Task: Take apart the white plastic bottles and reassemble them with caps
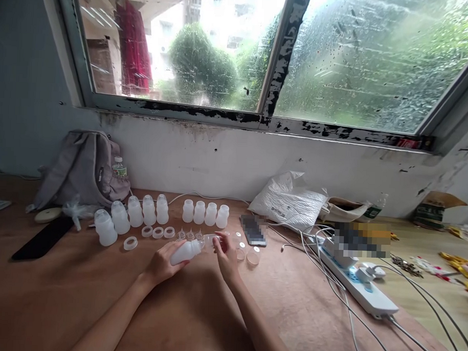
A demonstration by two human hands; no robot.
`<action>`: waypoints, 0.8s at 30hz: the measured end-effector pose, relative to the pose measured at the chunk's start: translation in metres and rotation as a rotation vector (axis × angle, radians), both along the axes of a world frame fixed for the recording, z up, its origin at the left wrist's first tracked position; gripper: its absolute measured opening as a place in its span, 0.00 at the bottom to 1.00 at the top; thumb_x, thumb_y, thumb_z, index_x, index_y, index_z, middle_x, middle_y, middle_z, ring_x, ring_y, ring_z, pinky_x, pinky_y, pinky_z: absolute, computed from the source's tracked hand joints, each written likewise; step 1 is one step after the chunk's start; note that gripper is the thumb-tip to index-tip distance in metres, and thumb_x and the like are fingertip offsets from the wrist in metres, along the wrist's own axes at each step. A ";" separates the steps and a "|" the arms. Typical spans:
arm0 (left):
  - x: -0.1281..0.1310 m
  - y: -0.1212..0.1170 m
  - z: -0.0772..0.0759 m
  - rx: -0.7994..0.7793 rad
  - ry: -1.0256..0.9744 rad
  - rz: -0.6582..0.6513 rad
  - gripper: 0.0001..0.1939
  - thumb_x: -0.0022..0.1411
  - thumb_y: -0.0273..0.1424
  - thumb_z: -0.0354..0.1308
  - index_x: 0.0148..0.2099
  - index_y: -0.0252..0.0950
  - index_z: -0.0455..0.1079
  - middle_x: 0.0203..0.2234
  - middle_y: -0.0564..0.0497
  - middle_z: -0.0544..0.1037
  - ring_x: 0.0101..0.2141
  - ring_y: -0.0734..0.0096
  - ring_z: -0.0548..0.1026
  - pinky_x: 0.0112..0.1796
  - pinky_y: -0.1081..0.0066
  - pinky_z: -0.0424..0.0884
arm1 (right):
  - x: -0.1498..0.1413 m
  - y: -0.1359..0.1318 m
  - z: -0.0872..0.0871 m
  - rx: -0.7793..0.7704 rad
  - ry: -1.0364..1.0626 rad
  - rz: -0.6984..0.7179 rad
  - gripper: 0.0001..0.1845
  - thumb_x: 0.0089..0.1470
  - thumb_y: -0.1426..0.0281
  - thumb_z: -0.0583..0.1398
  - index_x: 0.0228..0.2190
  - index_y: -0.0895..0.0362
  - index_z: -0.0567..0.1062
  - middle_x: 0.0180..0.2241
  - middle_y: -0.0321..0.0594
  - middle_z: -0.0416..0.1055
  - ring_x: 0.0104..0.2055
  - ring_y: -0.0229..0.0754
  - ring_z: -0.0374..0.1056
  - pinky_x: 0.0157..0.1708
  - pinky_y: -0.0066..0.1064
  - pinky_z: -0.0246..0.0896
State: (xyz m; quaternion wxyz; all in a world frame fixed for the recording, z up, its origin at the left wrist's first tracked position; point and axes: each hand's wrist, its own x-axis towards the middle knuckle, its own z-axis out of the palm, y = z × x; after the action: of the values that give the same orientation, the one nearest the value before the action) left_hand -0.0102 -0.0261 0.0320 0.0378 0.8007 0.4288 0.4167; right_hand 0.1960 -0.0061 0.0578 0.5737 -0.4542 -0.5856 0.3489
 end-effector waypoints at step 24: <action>0.008 -0.008 -0.003 0.051 0.112 -0.063 0.25 0.53 0.34 0.53 0.54 0.36 0.58 0.40 0.44 0.72 0.39 0.62 0.70 0.40 0.64 0.68 | -0.020 -0.027 -0.025 -0.032 0.110 -0.001 0.13 0.50 0.62 0.55 0.38 0.54 0.67 0.32 0.39 0.67 0.34 0.42 0.63 0.33 0.31 0.58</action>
State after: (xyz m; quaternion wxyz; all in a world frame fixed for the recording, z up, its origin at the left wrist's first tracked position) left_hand -0.0025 -0.0341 0.0292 0.0066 0.8366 0.3941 0.3805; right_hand 0.1757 -0.0331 0.0327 0.5977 -0.4436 -0.5475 0.3824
